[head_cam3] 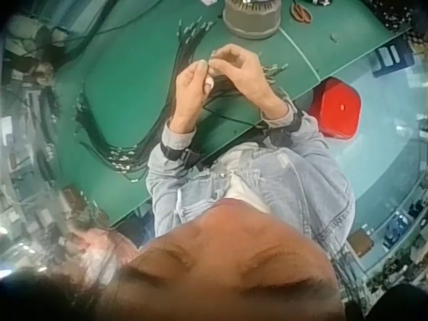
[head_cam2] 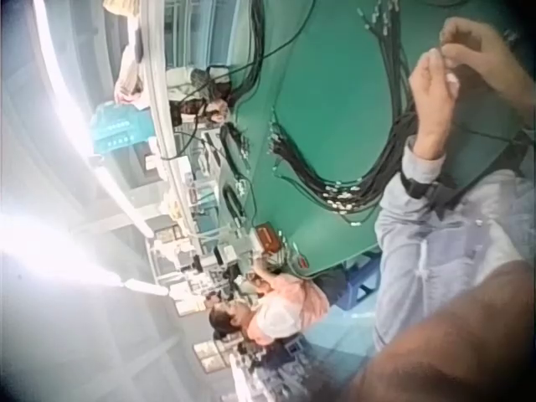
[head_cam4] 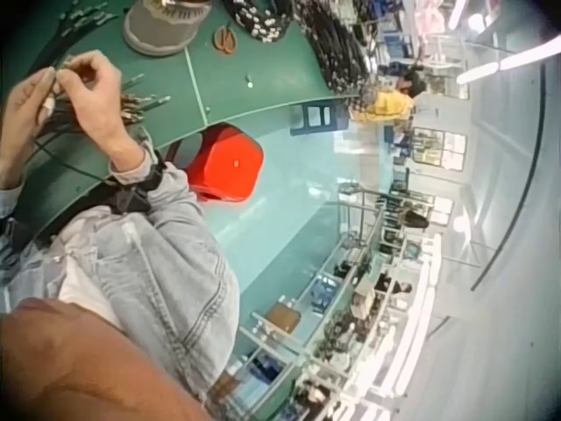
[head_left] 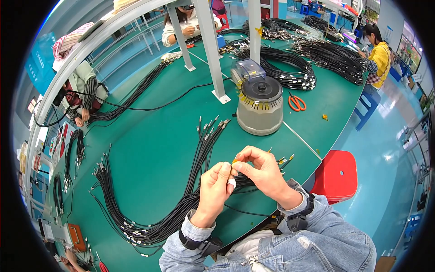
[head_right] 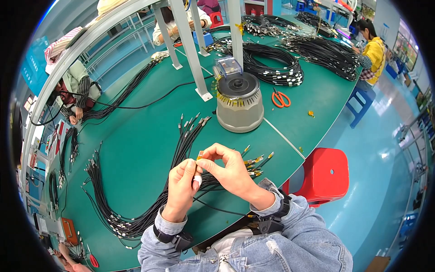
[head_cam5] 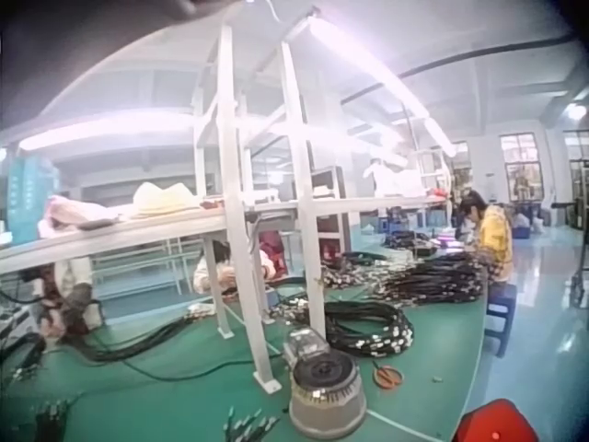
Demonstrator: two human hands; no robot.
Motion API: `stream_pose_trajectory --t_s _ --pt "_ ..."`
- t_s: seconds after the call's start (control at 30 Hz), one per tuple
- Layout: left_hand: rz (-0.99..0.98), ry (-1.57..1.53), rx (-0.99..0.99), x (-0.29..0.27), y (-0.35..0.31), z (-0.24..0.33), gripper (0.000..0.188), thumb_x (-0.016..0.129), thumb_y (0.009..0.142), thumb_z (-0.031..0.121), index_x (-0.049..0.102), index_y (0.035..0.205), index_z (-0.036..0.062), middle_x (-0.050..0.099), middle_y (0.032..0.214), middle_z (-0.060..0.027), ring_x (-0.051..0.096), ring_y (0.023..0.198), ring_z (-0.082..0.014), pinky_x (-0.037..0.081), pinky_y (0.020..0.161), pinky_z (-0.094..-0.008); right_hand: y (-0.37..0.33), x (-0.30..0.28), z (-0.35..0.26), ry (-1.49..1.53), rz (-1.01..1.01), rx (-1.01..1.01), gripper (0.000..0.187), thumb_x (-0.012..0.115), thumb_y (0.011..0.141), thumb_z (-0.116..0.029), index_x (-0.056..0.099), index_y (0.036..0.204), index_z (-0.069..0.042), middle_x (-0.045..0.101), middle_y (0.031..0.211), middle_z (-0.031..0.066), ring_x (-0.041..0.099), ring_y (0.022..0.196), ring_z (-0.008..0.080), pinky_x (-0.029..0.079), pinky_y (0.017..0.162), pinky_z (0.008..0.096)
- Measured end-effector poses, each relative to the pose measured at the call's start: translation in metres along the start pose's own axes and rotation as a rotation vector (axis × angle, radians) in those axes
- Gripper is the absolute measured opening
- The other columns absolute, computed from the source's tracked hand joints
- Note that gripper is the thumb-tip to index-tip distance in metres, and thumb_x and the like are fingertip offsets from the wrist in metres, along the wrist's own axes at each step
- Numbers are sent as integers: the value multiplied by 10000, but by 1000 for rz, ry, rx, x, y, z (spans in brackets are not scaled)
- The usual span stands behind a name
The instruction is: Assembling wire harnesses by attaching small components to the ends of wires at a factory workbench.
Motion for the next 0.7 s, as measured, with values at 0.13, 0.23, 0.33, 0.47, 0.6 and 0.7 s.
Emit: stream_pose_trajectory --t_s 0.13,0.23,0.33,0.47,0.6,0.7 --pt "58 -5 38 -2 1 1 232 454 950 213 553 806 60 460 549 51 354 431 -6 249 378 -152 -1 -4 0 15 27 -15 119 620 828 -64 562 913 -5 562 910 31 533 869 103 435 802 250" --pt "80 6 68 -5 1 2 199 469 943 201 541 831 52 467 553 48 371 437 -10 266 386 -152 -1 -5 0 11 45 -21 125 614 833 -63 563 932 -5 569 931 35 536 878 101 437 805 250" --pt "89 -4 104 -2 0 3 167 490 933 180 534 842 47 476 557 43 394 448 -13 281 395 -152 -1 -8 0 25 62 -17 130 607 840 -61 565 949 -4 574 941 36 538 881 98 439 805 247" --pt "117 10 145 -1 -1 5 127 524 913 140 529 844 34 504 573 29 442 475 -20 316 415 -155 -2 -10 0 94 87 7 124 594 851 -60 573 958 -1 584 928 35 543 870 93 440 793 239" --pt "133 100 231 -2 -2 5 104 549 895 106 526 841 21 537 596 10 490 505 -29 350 434 -158 -2 -10 2 152 114 25 102 589 858 -70 591 929 3 593 879 29 547 829 86 444 756 229" --pt "141 172 286 2 -2 6 99 557 888 93 524 839 13 557 609 -2 511 517 -34 365 441 -161 -2 -11 3 133 133 24 99 589 862 -85 605 899 5 597 832 22 542 781 76 445 714 221"
Point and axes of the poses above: each hand's wrist, its own y-axis towards the middle knuckle, its own x-axis out of the palm, z = x × y, the point moved 9 cm from there along y, towards the middle knuckle
